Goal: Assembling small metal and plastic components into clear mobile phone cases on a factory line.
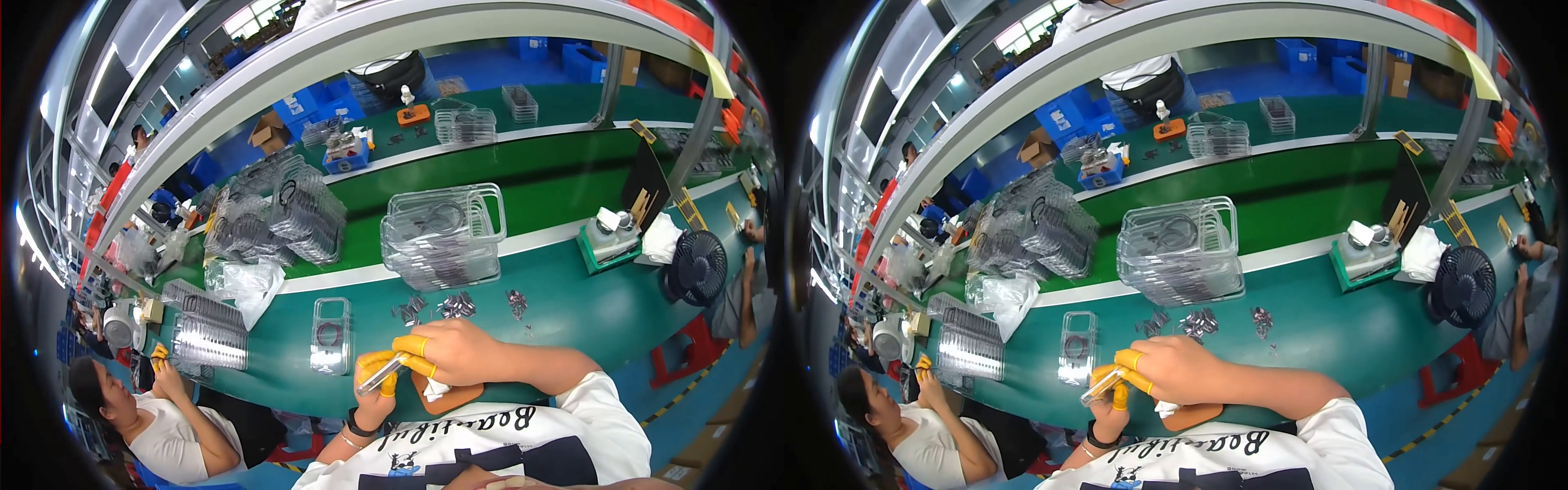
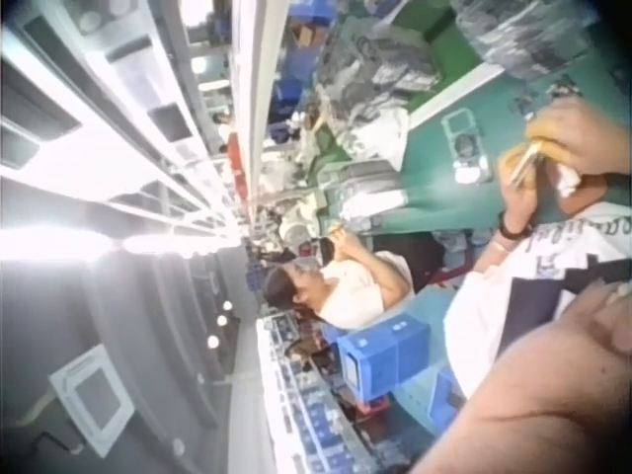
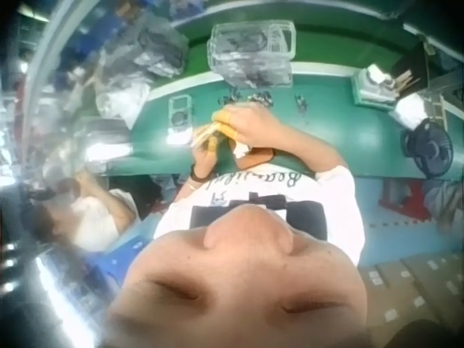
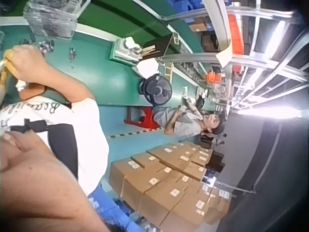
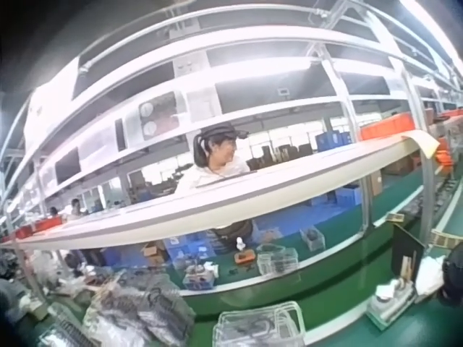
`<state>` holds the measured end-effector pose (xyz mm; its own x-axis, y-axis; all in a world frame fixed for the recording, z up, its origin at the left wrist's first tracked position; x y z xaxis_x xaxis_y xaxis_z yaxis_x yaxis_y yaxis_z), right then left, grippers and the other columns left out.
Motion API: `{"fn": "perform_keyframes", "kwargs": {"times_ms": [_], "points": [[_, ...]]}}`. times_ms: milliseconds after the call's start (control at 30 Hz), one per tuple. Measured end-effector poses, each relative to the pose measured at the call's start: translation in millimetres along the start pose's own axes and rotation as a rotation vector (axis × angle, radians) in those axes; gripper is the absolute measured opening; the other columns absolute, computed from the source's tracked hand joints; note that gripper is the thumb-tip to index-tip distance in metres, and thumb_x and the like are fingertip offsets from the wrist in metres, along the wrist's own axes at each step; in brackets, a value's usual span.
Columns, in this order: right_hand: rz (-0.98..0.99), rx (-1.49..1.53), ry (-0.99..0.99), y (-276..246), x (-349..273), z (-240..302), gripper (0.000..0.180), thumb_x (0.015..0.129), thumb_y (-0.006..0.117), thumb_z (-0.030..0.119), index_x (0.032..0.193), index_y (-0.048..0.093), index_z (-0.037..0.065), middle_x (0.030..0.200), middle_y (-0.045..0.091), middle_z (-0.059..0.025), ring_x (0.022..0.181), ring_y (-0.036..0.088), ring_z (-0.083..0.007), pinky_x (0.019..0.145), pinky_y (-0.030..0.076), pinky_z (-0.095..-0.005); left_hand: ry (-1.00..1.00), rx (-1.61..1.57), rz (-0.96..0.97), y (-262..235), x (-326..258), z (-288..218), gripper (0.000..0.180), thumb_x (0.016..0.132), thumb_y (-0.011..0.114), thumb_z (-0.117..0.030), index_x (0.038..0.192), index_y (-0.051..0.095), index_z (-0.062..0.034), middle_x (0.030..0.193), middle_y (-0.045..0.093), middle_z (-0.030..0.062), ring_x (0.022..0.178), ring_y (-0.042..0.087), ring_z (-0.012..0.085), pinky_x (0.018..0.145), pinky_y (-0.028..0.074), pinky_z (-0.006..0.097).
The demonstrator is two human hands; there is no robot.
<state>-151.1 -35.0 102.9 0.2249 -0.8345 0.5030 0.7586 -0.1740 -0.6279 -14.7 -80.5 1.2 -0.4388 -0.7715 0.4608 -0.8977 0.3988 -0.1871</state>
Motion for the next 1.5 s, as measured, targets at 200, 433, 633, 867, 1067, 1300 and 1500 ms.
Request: {"fn": "perform_keyframes", "kwargs": {"times_ms": [200, 433, 633, 867, 1067, 1300, 1500], "points": [[-0.062, -0.022, -0.007, -10.3, -2.5, -0.2, 0.017, 0.080, 0.060, 0.013, 0.093, 0.058, 0.004, 0.076, 0.057, -0.0095, 0.066, 0.059, -0.0275, 0.057, 0.048, -0.0354, 0.024, 0.002, -0.154, -1.2, 1.4, -8.6, 0.024, 0.084, 0.064, -0.020, 0.096, 0.059, 0.0008, 0.101, 0.055, 0.0144, 0.091, 0.054, 0.0244, 0.079, 0.043, 0.033], [-0.081, 0.061, 0.080, -22.5, -3.0, -6.5, 0.015, 0.081, 0.059, 0.013, 0.092, 0.058, 0.003, 0.076, 0.058, -0.0106, 0.069, 0.060, -0.0283, 0.059, 0.048, -0.0367, 0.113, -0.027, -0.255, -15.5, -3.7, -19.5, 0.042, 0.080, 0.068, -0.022, 0.111, 0.051, 0.0006, 0.110, 0.049, 0.0140, 0.099, 0.051, 0.0231, 0.084, 0.042, 0.033], [-0.011, 0.167, 0.153, -18.3, -1.2, -12.5, 0.016, 0.081, 0.060, 0.014, 0.092, 0.059, 0.002, 0.079, 0.061, -0.0106, 0.071, 0.061, -0.0290, 0.061, 0.049, -0.0359, 0.081, 0.098, -0.273, -33.1, -19.5, -14.1, 0.038, 0.081, 0.066, -0.014, 0.112, 0.049, 0.0008, 0.110, 0.050, 0.0126, 0.105, 0.048, 0.0252, 0.093, 0.036, 0.036], [-0.040, 0.114, 0.094, -19.4, -3.5, -12.5, 0.018, 0.078, 0.064, 0.015, 0.090, 0.059, 0.003, 0.076, 0.060, -0.0107, 0.066, 0.060, -0.0293, 0.057, 0.049, -0.0360, 0.045, 0.110, -0.250, -25.0, -8.3, -17.3, 0.029, 0.080, 0.066, -0.008, 0.105, 0.054, -0.0011, 0.110, 0.051, 0.0115, 0.108, 0.046, 0.0235, 0.094, 0.036, 0.033], [-0.050, 0.109, 0.085, -22.0, -3.7, -13.5, 0.018, 0.078, 0.064, 0.014, 0.090, 0.059, 0.002, 0.075, 0.059, -0.0107, 0.065, 0.060, -0.0293, 0.057, 0.048, -0.0360, 0.006, 0.030, -0.278, -20.8, -7.1, -13.9, 0.030, 0.080, 0.066, -0.007, 0.106, 0.053, -0.0001, 0.111, 0.051, 0.0119, 0.108, 0.047, 0.0221, 0.093, 0.037, 0.032], [-0.018, 0.123, 0.099, -17.9, -3.0, -12.6, 0.017, 0.078, 0.064, 0.015, 0.090, 0.059, 0.003, 0.074, 0.059, -0.0105, 0.065, 0.060, -0.0286, 0.057, 0.048, -0.0355, 0.012, 0.069, -0.247, -23.1, -6.5, -14.8, 0.031, 0.080, 0.066, -0.009, 0.107, 0.053, 0.0016, 0.110, 0.051, 0.0121, 0.107, 0.047, 0.0220, 0.096, 0.033, 0.033], [-0.004, 0.093, 0.083, -12.0, -2.0, -13.0, 0.018, 0.079, 0.064, 0.015, 0.091, 0.059, 0.003, 0.074, 0.058, -0.0100, 0.065, 0.059, -0.0282, 0.056, 0.048, -0.0357, -0.092, 0.013, -0.217, -23.3, -5.3, -3.4, 0.029, 0.081, 0.065, -0.011, 0.105, 0.055, 0.0030, 0.111, 0.051, 0.0126, 0.109, 0.046, 0.0234, 0.100, 0.030, 0.035]]}}
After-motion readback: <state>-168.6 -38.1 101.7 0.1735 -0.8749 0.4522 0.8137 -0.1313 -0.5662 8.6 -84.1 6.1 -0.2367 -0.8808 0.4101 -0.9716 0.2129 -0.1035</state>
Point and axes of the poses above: each hand's wrist, its own x-axis towards the middle knuckle, its own y-axis out of the palm, z = x × y, the point moved 10 cm from there along x, towards the middle knuckle
